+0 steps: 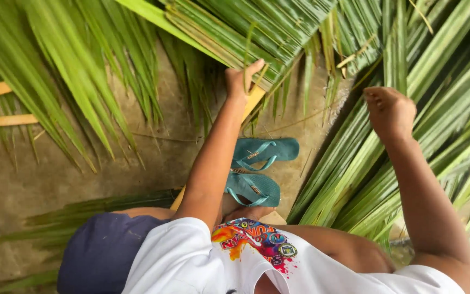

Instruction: Weaving palm leaves over a wooden stick to create a thatched panel

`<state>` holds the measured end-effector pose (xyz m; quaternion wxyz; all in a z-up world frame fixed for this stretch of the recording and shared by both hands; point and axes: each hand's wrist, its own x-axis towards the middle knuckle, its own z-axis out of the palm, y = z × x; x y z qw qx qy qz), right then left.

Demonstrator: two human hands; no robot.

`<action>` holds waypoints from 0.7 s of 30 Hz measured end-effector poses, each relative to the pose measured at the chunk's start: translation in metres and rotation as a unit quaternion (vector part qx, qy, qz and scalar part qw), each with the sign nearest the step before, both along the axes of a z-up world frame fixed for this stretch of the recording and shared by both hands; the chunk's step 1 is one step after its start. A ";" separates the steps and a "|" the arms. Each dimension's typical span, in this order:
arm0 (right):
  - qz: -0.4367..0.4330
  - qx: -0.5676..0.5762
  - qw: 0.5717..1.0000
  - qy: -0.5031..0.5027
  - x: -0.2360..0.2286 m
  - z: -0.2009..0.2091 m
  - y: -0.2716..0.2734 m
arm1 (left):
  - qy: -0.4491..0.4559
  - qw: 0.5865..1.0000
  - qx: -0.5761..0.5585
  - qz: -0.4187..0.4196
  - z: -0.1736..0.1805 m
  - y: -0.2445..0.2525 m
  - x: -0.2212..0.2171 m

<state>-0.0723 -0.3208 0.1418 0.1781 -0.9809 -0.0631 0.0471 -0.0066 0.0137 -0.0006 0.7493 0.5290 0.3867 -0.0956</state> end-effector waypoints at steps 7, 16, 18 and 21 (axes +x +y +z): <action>-0.258 0.021 0.965 0.044 -0.038 -0.014 -0.093 | 0.039 0.991 -0.114 -0.051 0.007 0.018 0.015; -0.275 -0.064 0.957 0.072 -0.022 -0.021 -0.075 | 0.185 0.881 -0.180 -0.396 0.049 0.085 0.035; -0.237 -0.102 0.965 0.049 -0.013 -0.016 -0.063 | 0.233 0.799 -0.046 -0.553 0.078 0.103 0.038; -0.302 -0.090 0.949 0.012 -0.001 -0.050 -0.080 | 0.193 0.748 0.110 -0.625 0.096 0.133 0.038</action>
